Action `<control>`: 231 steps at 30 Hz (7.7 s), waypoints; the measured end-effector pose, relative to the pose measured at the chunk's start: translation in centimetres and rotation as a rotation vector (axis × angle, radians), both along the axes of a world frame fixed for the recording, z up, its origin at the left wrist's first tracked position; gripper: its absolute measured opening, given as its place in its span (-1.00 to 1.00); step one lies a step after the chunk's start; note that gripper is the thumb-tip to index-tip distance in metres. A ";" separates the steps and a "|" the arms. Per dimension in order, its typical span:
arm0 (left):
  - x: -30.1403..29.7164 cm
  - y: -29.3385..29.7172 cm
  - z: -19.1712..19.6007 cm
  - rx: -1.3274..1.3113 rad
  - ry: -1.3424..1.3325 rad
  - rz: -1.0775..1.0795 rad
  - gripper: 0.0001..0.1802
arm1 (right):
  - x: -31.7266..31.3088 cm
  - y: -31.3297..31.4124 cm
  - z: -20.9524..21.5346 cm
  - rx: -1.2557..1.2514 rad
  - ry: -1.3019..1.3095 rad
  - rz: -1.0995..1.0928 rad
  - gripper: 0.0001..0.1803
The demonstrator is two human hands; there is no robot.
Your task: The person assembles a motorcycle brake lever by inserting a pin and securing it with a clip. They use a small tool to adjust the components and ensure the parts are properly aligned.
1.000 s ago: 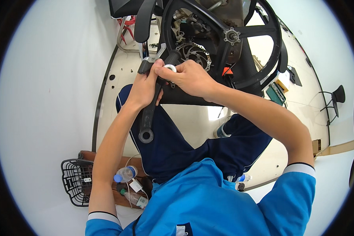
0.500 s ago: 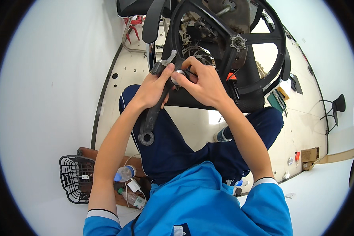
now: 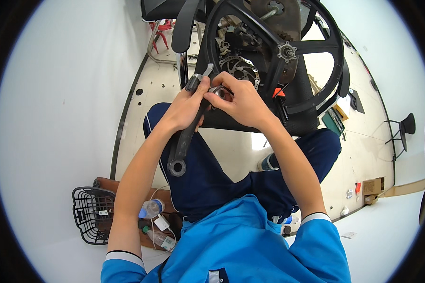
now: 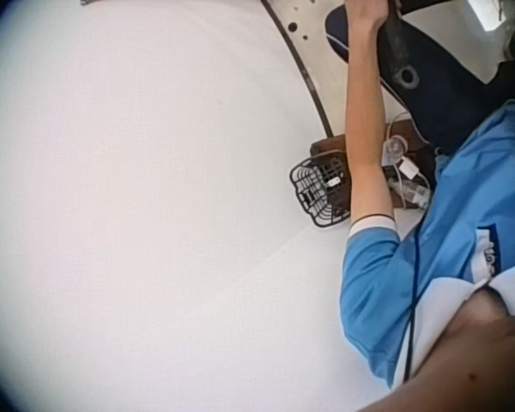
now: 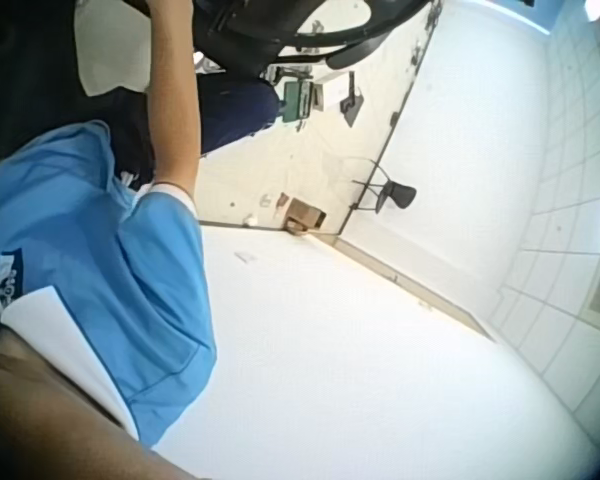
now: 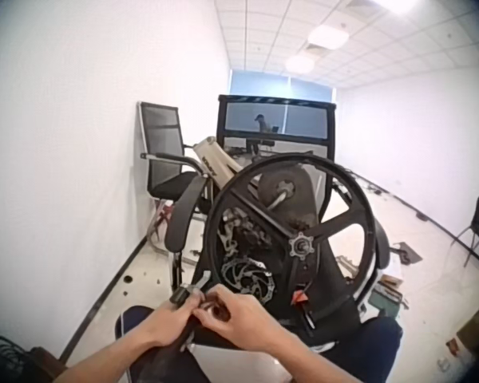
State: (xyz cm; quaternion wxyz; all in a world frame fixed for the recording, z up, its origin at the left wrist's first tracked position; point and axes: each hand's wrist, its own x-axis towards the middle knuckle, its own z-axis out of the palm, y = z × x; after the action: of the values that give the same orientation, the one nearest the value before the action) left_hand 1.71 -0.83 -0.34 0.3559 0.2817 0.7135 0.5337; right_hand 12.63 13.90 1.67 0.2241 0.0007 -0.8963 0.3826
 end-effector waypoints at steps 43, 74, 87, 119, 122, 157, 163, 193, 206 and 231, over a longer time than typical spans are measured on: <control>10.1 -1.1 4.3 0.197 -0.633 -0.264 -0.55 | 11.8 1.6 2.2 -0.471 -0.105 0.171 -0.64; 14.6 2.6 6.0 0.481 -0.039 -0.267 -0.57 | 13.3 1.1 0.5 -1.181 0.308 -0.208 -0.58; 13.6 3.3 6.6 0.402 -0.293 -0.304 -0.52 | 14.0 2.1 0.5 -1.329 0.178 -0.068 -0.57; 13.8 2.9 -0.9 0.362 0.090 -0.378 -0.65 | 14.5 0.9 0.4 -0.096 0.115 -0.172 -0.68; 13.8 3.3 -0.6 0.275 -0.017 -0.375 -0.67 | 14.5 1.2 0.3 -0.076 0.139 -0.162 -0.69; 10.6 1.3 -2.4 0.303 -0.503 -0.261 -0.67 | 15.0 4.4 -0.3 -0.235 0.108 -0.242 -0.72; 10.1 1.2 -3.0 0.447 -0.688 -0.331 -0.68 | 15.9 5.2 -0.1 -0.245 -0.119 -0.299 -0.72; 6.4 5.2 -2.9 0.500 0.022 -0.445 -0.55 | 13.0 4.8 -2.0 -0.499 -0.020 -0.231 -0.78; 5.7 5.4 -4.1 0.486 0.315 -0.343 -0.53 | 12.8 3.0 -2.0 -0.387 0.044 -0.258 -0.88; 5.9 5.1 -4.3 0.415 0.254 -0.362 -0.53 | 13.9 9.7 -1.5 -0.195 0.064 -0.537 -0.70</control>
State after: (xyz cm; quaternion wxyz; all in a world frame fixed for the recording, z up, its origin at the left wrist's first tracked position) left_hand 7.62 4.30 -4.64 0.2879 0.5355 0.5662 0.5566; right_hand 26.58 23.56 0.21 0.3446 -0.2460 -0.8159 0.3938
